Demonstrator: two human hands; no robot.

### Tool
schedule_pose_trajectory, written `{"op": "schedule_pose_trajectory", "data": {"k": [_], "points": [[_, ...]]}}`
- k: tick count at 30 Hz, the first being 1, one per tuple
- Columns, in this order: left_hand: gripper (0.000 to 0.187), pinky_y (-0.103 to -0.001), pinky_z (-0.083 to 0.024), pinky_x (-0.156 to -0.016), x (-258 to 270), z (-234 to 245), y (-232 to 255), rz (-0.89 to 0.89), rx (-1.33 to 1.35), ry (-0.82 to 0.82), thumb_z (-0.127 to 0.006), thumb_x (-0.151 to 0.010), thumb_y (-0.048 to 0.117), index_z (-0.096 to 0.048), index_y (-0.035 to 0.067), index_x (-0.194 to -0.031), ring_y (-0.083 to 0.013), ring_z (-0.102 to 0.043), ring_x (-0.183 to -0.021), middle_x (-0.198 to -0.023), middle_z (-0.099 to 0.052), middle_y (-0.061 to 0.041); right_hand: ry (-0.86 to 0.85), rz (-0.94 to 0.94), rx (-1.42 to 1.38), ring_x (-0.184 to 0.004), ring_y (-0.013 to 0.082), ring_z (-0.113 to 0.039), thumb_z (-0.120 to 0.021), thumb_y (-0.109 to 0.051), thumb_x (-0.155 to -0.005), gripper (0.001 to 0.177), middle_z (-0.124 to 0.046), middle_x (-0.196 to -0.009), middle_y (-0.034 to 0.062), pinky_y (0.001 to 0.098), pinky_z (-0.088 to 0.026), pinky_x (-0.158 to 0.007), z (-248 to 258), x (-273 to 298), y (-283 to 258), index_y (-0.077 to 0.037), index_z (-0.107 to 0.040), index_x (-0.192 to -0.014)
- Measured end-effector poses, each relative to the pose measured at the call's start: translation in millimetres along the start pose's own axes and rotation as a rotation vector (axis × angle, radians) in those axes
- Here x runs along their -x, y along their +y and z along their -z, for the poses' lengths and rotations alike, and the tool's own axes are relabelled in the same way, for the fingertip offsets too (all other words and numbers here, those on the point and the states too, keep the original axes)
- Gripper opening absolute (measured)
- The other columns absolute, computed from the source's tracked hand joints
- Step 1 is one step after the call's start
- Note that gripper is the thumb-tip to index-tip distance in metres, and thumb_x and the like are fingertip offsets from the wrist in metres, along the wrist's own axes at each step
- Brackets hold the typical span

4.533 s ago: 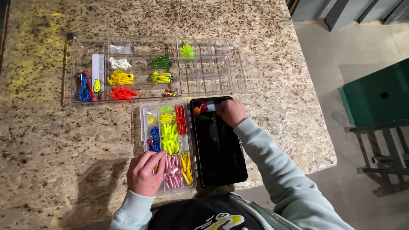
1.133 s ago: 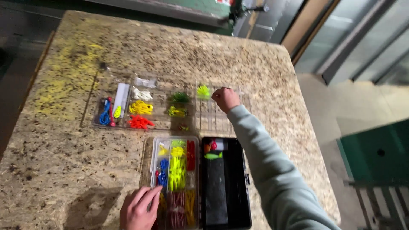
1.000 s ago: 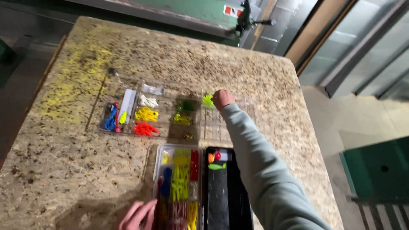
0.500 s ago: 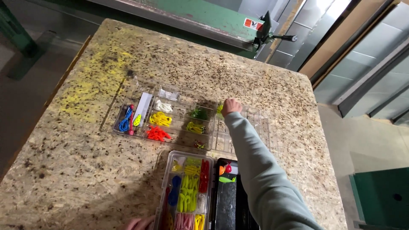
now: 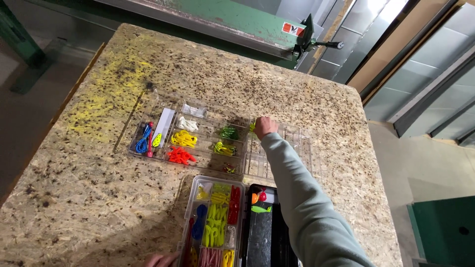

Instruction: Organizing various fishing lures and soft plastics into a multi-compartment tackle box.

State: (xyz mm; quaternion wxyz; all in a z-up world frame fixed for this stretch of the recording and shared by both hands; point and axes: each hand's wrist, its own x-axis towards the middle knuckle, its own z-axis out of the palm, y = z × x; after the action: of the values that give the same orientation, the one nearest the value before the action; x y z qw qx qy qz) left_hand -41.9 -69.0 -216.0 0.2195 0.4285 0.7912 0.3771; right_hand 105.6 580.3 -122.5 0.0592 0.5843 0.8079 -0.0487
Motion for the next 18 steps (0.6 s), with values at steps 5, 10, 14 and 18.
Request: {"op": "schedule_pose_trajectory", "data": {"k": [5, 10, 14, 18], "points": [[0.034, -0.04, -0.067, -0.091, -2.8, 0.9, -6.0, 0.057, -0.097, -0.08, -0.083, -0.089, 0.035, -0.087, 0.042, -0.123, -0.018, -0.081, -0.09, -0.1, -0.072, 0.01, 0.036, -0.048, -0.064, -0.107, 0.0373, -0.081, -0.079, -0.031, -0.086, 0.014, -0.084, -0.105, 0.0091, 0.0491, -0.066, -0.093, -24.3, -26.1, 10.7, -0.03, -0.086, -0.099], [0.038, -0.033, -0.062, -0.097, -4.0, -0.6, -15.7, 0.119, -0.189, -0.158, -0.08, -0.089, 0.04, -0.084, 0.049, -0.126, -0.0124, -0.079, -0.098, -0.104, -0.071, 0.013, 0.109, -0.074, -0.18, -0.105, 0.0387, -0.081, -0.076, -0.027, -0.085, 0.013, -0.084, -0.1, 0.0102, 0.0485, -0.066, -0.095, -31.8, -30.3, 23.2, -0.03, -0.085, -0.094], [0.042, -0.025, -0.057, -0.103, -1.7, -3.6, -22.1, 0.179, -0.28, -0.25, -0.077, -0.09, 0.045, -0.081, 0.056, -0.13, -0.0068, -0.076, -0.105, -0.107, -0.07, 0.017, 0.19, -0.049, -0.441, -0.104, 0.0417, -0.08, -0.09, -0.025, -0.075, 0.018, -0.083, -0.096, 0.0145, 0.0541, -0.065, -0.091, -19.0, -16.2, 30.3, -0.023, -0.085, -0.092], [0.045, -0.018, -0.052, -0.109, -0.4, -9.6, -24.8, 0.234, -0.368, -0.346, -0.075, -0.09, 0.05, -0.078, 0.063, -0.133, -0.0012, -0.074, -0.113, -0.111, -0.069, 0.02, 0.253, 0.087, -0.646, -0.073, 0.0158, -0.075, -0.099, -0.017, -0.079, 0.016, -0.082, -0.082, 0.0031, 0.0346, -0.067, -0.068, 7.5, 11.5, 27.6, -0.015, -0.083, -0.083]]}}
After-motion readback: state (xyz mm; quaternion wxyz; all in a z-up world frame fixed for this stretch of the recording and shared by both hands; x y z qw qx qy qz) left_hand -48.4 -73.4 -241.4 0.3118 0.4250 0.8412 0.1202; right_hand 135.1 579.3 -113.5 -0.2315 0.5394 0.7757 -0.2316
